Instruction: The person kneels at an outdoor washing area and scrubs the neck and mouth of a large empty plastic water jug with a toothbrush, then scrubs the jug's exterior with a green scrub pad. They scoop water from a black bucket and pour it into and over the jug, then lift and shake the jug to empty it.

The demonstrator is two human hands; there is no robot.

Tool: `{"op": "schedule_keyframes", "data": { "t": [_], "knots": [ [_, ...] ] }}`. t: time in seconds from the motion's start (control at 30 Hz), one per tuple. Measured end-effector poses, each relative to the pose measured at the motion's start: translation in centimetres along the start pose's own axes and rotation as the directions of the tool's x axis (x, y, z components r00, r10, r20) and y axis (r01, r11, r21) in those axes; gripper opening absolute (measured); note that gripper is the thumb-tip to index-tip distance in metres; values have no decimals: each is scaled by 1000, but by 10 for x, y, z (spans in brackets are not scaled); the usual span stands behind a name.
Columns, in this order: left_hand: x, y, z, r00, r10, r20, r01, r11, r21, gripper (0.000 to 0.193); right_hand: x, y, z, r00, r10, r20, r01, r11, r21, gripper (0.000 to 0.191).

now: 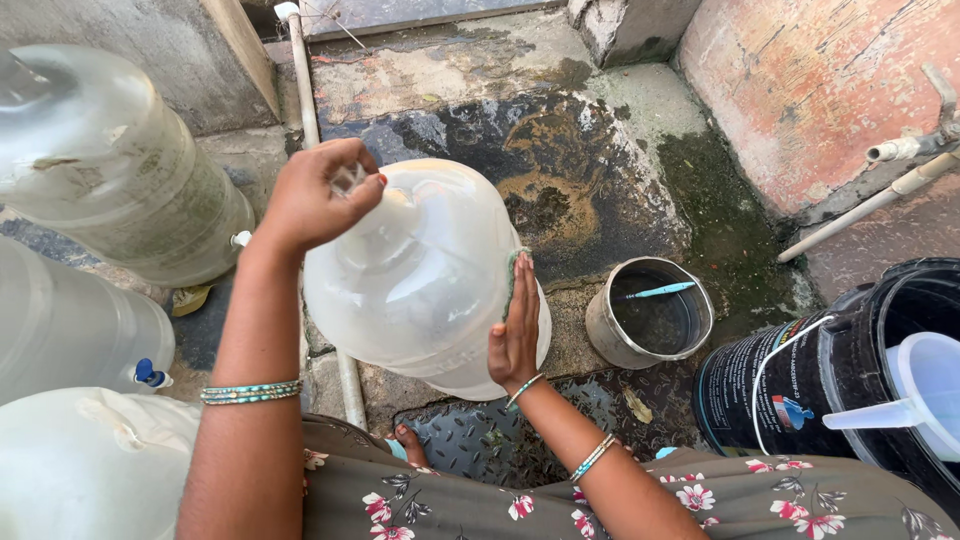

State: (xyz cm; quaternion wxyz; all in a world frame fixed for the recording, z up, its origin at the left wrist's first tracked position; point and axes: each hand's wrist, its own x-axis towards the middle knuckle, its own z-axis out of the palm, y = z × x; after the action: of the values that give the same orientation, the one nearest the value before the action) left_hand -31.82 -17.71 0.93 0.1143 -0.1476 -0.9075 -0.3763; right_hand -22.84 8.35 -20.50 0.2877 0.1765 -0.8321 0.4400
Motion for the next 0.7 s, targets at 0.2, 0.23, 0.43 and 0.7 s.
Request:
{"op": "schedule_keyframes", "data": {
  "t": [0.2, 0.23, 0.43, 0.7],
  "knots": [
    [-9, -18, -32, 946, -256, 200, 268, 963, -35, 31, 23, -12, -9, 964, 224, 142, -256, 925, 281, 94],
    [-10, -19, -34, 954, -234, 187, 240, 971, -9, 31, 30, -17, -11, 959, 226, 173, -274, 898, 345, 96],
    [-17, -27, -31, 979, -199, 44, 192, 973, 126, 25, 48, -43, -3, 970, -78, 232, 9, 958, 287, 96],
    [-25, -62, -41, 989, -138, -47, 137, 990, -22, 20, 9, 66, 25, 853, 490, 179, -497, 868, -7, 103]
  ]
}}
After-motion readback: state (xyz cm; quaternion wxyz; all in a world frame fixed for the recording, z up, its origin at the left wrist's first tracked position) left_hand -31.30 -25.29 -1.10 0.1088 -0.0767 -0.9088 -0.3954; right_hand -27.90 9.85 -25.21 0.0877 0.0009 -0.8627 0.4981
